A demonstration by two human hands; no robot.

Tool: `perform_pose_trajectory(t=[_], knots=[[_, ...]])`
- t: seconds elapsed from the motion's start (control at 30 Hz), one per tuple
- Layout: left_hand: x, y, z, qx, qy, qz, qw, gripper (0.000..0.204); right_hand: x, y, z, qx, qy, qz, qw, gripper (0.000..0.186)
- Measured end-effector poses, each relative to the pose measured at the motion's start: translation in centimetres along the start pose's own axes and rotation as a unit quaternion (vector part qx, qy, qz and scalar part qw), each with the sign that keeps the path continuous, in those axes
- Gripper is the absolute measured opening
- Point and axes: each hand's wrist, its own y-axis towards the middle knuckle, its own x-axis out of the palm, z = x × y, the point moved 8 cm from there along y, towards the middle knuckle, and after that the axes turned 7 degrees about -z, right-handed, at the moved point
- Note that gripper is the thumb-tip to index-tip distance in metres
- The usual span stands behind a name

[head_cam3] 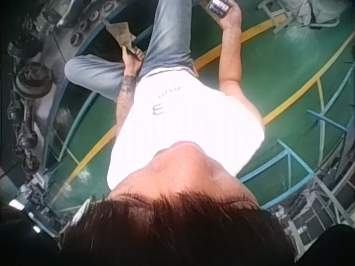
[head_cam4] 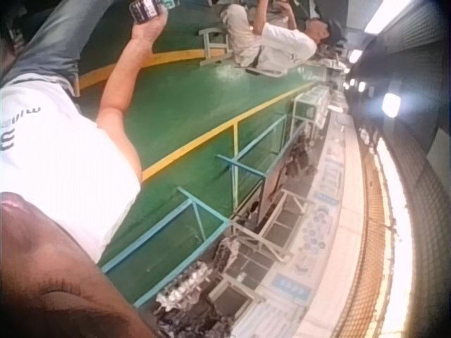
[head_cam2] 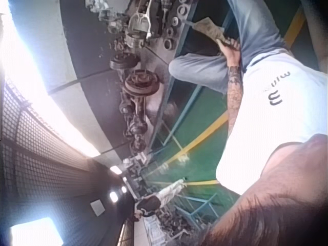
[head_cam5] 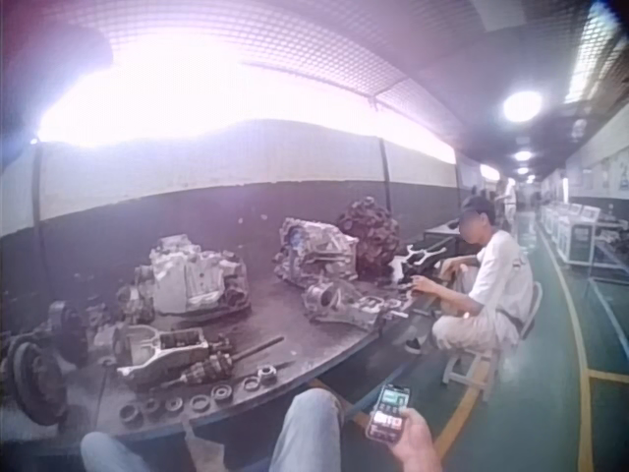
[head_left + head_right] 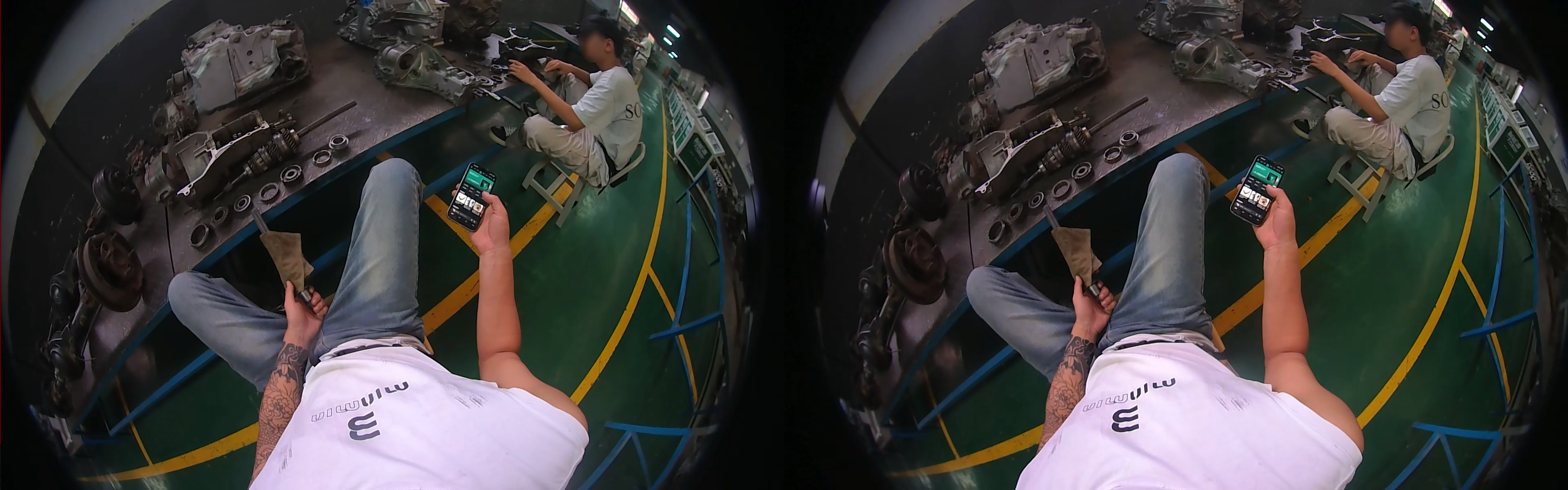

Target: The person wipes a small mechanical part with a cloth while holding a smartphone and then picks up another engine component to inspect it.

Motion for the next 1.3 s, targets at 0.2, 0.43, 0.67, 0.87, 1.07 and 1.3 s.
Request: perform_pose_trajectory(t=[0.2, 0.43, 0.67, 0.87, 1.07, 1.3], knots=[[0.2, 0.0, 0.0, 0.001, 0.001, -0.003, 1.0, 0.059, 0.3, -0.2, -0.1, -0.011, -0.013, 0.004, 1.0, 0.037], [0.1, 0.2, 0.1, -0.001, -0.003, -0.008, 1.0, 0.059, 0.3, -0.1, -0.5, -0.074, -0.067, 0.029, 0.995, 0.042], [0.3, -0.3, -0.1, -0.005, -0.023, -0.007, 1.0, 0.059, 0.4, 0.0, -0.2, -0.048, -0.05, 0.028, 0.997, 0.047], [0.7, -0.1, 0.2, -0.004, 0.005, 0.0, 1.0, 0.059, 0.0, 0.0, -0.4, -0.041, -0.05, 0.021, 0.998, 0.044], [0.7, -0.3, 0.2, -0.002, 0.006, 0.004, 1.0, 0.061, 0.4, -0.3, -0.1, -0.024, -0.063, 0.046, 0.997, 0.049], [0.4, -0.4, 0.3, 0.005, 0.009, 0.008, 1.0, 0.061, 0.6, -0.2, 0.1, -0.05, -0.096, 0.032, 0.994, 0.05]])
